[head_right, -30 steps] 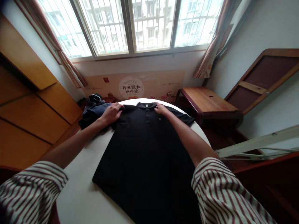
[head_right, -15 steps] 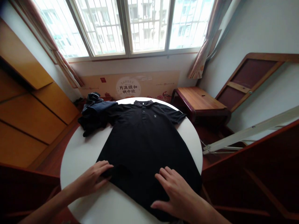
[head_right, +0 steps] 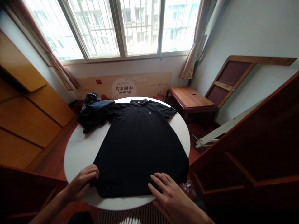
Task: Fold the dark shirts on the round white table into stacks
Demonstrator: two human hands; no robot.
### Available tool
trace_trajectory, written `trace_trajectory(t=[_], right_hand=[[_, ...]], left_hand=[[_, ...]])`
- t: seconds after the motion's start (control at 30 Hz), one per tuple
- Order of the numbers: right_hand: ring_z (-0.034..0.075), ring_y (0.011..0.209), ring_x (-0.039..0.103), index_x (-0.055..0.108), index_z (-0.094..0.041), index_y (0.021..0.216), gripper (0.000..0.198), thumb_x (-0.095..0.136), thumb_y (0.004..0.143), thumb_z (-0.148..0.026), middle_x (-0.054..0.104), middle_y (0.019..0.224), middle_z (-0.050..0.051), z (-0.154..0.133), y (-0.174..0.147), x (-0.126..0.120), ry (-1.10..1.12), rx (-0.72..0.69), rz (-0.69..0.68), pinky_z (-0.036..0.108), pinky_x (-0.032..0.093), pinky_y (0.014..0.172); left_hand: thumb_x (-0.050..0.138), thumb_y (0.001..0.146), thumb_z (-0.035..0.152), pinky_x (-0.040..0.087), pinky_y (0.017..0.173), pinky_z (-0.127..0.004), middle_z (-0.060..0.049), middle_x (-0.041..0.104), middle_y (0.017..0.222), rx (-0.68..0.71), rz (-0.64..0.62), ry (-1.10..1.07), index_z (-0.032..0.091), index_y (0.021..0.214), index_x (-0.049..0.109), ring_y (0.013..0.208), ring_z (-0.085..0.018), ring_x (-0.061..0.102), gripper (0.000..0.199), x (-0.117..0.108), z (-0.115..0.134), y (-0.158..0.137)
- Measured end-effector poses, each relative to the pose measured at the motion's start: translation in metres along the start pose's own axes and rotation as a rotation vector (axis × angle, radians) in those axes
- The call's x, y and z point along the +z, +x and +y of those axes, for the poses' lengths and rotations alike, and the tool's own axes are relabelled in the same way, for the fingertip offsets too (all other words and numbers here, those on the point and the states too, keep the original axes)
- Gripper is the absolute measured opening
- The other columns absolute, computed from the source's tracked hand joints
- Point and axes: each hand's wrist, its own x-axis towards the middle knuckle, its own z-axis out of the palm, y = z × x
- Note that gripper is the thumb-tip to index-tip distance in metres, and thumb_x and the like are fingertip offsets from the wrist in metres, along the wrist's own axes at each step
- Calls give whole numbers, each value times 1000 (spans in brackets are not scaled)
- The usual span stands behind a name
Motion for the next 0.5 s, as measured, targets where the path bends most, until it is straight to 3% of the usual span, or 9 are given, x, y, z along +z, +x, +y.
trace_trajectory(t=[0.1,0.23,0.33,0.43,0.5], right_hand=[[30,131,52,57,-22,138,48,54,91,-17,56,142,11,0,-7,-12,50,3,-6,47,49,104],[24,111,65,67,-23,120,30,59,92,-32,69,120,9,32,4,-40,345,157,76,37,56,95],[23,98,68,70,-21,104,25,63,89,-40,71,106,8,94,40,-60,652,453,304,37,57,90],[21,94,68,65,-18,97,22,70,83,-34,69,101,9,171,91,-75,993,955,612,34,57,88],[21,87,68,62,-16,101,22,65,89,-34,67,95,11,215,123,-84,1012,1078,652,34,59,80]], left_hand=[[30,90,34,41,65,-40,-5,52,61,45,-62,-81,24,66,42,60,-22,50,28,-4,-3,-10],[31,89,25,40,60,-35,-3,50,58,6,-21,-95,23,64,41,57,-19,50,28,-15,-5,1],[36,83,14,42,67,-33,-2,54,62,16,-15,11,22,65,47,63,-18,53,23,-26,-5,46],[39,82,10,46,76,-33,-3,61,73,5,-1,113,21,71,56,72,-18,58,22,-29,-13,114],[40,86,13,48,82,-33,-5,65,85,-26,30,137,20,80,62,81,-19,62,24,-23,-24,160]])
